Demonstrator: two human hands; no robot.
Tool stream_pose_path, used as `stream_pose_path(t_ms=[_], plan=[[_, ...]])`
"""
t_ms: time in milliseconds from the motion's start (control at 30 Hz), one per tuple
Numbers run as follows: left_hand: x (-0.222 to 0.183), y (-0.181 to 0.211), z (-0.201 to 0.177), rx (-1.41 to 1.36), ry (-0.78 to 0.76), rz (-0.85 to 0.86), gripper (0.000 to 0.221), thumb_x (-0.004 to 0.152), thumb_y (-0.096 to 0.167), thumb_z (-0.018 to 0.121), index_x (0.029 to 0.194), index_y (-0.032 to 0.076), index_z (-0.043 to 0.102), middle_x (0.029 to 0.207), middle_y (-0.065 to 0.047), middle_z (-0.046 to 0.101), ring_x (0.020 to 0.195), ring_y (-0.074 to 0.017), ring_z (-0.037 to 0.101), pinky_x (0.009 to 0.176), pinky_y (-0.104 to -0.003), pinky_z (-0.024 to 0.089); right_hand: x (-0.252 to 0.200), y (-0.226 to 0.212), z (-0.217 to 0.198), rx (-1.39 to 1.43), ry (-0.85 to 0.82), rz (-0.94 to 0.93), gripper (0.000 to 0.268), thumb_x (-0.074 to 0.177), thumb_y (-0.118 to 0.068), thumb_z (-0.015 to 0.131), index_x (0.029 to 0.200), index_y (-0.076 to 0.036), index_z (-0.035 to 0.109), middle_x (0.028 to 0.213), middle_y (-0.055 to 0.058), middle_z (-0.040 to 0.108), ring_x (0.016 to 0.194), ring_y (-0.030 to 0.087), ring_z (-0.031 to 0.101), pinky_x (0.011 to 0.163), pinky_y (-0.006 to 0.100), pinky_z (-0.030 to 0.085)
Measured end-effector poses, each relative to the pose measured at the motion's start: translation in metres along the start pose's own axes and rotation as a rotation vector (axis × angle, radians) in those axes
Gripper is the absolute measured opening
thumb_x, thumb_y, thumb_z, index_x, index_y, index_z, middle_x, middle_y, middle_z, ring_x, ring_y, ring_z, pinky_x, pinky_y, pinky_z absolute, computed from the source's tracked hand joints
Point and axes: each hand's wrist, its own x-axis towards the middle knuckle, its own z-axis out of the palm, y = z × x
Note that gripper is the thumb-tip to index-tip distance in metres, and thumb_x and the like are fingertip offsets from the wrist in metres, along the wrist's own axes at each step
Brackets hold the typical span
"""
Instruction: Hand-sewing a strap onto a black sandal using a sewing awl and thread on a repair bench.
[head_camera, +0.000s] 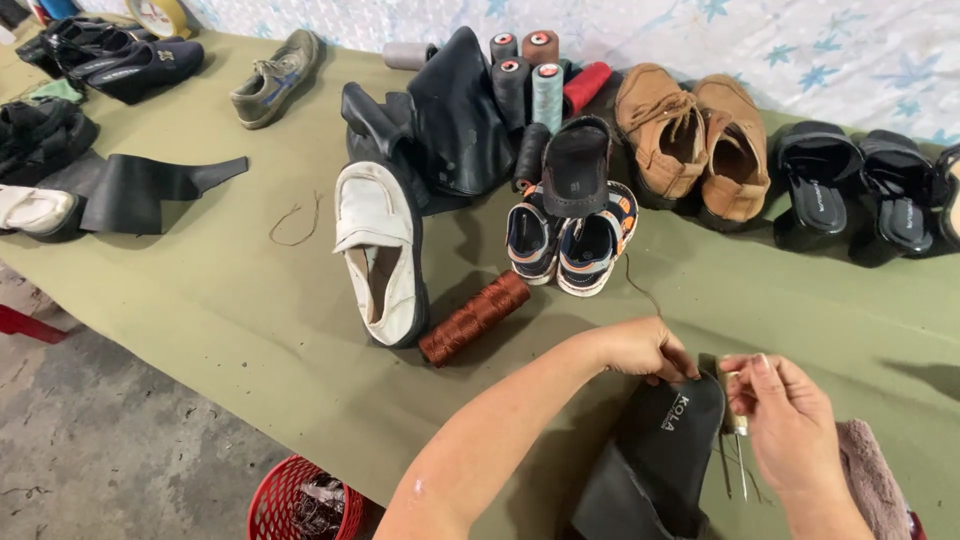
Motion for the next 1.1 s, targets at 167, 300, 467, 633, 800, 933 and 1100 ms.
stream_pose_path(t_ms=[167,300,467,633,800,933,1100], plan=[[0.005,0.007,0.004,0.663,0.092,0.138,0.026,0.075,0.030,0.075,0.099,0.026,0.084,0.095,0.005,0.084,0.084,-0.0073,0.074,0.076,-0.028,0.052,0.004,0.016,0.003,0.008,0.012,-0.151,0.029,0.113,-0.007,0.048,0.085,-0.001,0.054,0.105,0.021,0.071,0.078,0.021,0.059,0.066,0.028,0.046],[-0.011,0.025,0.010,0.695,0.070,0.060,0.026,0.078,0.028,0.071,0.101,0.026,0.083,0.096,0.005,0.083,0.086,-0.0099,0.073,0.073,-0.030,0.051,-0.002,0.000,0.012,0.010,0.112,-0.103,0.025,0.108,-0.005,0.049,0.086,0.003,0.059,0.103,0.020,0.073,0.083,0.022,0.065,0.070,0.031,0.054],[-0.017,0.025,0.008,0.529,0.225,0.033,0.023,0.088,0.036,0.070,0.103,0.022,0.081,0.100,-0.007,0.079,0.102,-0.0310,0.073,0.090,-0.043,0.058,-0.017,-0.006,0.000,-0.028,-0.008,-0.269,0.028,0.104,-0.012,0.062,0.081,0.002,0.067,0.069,0.017,0.068,0.054,0.015,0.059,0.051,0.026,0.052],[-0.046,0.056,0.013,0.206,0.440,0.186,0.018,0.086,0.024,0.073,0.098,0.012,0.080,0.084,-0.007,0.072,0.083,-0.0217,0.068,0.075,-0.035,0.057,-0.023,-0.014,-0.018,-0.334,0.056,-0.301,0.012,0.090,-0.013,0.079,0.086,-0.003,0.075,0.087,0.014,0.073,0.071,0.014,0.065,0.062,0.027,0.055],[-0.080,0.109,0.047,-0.139,0.453,0.396,0.007,0.089,0.008,0.076,0.093,0.004,0.078,0.070,-0.006,0.071,0.065,-0.0112,0.064,0.058,-0.030,0.058,-0.023,-0.020,0.007,-0.671,0.113,-0.388,0.022,0.082,-0.022,0.086,0.102,-0.018,0.079,0.118,0.001,0.076,0.097,0.017,0.071,0.075,0.029,0.054],[-0.129,0.162,0.078,-0.264,0.154,0.589,0.008,0.098,0.011,0.071,0.098,0.003,0.070,0.085,-0.010,0.069,0.078,-0.0179,0.067,0.067,-0.038,0.059,-0.034,-0.030,0.023,-0.504,-0.218,-0.447,0.016,0.087,-0.016,0.073,0.102,-0.009,0.071,0.100,0.008,0.068,0.090,0.019,0.066,0.075,0.032,0.058],[-0.139,0.168,0.055,-0.146,0.087,0.759,0.008,0.104,0.015,0.064,0.100,0.009,0.067,0.095,-0.007,0.068,0.083,-0.0144,0.065,0.077,-0.028,0.057,-0.071,-0.044,-0.018,-0.405,-0.319,-0.155,0.031,0.099,-0.020,0.058,0.080,0.000,0.073,0.079,0.006,0.078,0.078,0.013,0.075,0.077,0.030,0.068]])
